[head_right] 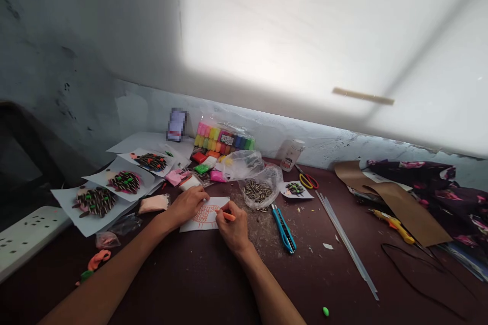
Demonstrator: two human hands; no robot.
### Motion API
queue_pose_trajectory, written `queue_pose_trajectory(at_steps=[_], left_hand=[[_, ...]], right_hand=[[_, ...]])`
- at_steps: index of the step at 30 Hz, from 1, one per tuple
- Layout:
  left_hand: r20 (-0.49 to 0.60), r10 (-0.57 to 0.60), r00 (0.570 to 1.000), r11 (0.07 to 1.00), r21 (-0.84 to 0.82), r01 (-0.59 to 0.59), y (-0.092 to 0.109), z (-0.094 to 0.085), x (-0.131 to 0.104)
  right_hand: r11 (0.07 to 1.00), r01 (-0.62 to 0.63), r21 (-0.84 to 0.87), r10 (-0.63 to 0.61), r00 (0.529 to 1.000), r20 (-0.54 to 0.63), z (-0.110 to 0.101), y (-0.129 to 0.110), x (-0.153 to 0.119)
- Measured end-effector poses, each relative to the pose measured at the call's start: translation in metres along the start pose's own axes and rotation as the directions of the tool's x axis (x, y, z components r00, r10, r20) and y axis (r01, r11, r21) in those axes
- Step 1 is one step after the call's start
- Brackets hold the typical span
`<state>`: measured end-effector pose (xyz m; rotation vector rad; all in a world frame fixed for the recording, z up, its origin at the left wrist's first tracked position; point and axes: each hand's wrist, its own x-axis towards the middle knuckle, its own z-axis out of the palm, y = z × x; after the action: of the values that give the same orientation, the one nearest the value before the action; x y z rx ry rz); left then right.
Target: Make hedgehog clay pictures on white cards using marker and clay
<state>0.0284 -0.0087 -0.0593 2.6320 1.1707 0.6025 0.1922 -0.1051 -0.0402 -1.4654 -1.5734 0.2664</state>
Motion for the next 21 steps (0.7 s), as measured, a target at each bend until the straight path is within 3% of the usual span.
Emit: queue_pose_trajectory(at_steps=[4, 10, 21], left_hand=[[0.033, -0.016, 0.999, 1.000, 0.011, 0.015, 0.005, -0.006, 0.000], [0.095, -0.076, 0.993, 0.997, 0.009, 0.076, 0.013, -0.016, 0.002], [0.076, -0.046, 0.996, 0.999, -0.002, 0.046, 0.009, -0.010, 0.003]], right_hand=[[0.998, -0.026, -0.061, 0.022, 0.997, -0.074, -0.001, 0.003, 0.000], [0.998, -0.054, -0.032, 0.053, 0.998, -0.032, 0.000, 0.004, 0.000], [0.998, -0.049, -0.033, 0.048, 0.999, -0.013, 0.000, 0.005, 0.000]])
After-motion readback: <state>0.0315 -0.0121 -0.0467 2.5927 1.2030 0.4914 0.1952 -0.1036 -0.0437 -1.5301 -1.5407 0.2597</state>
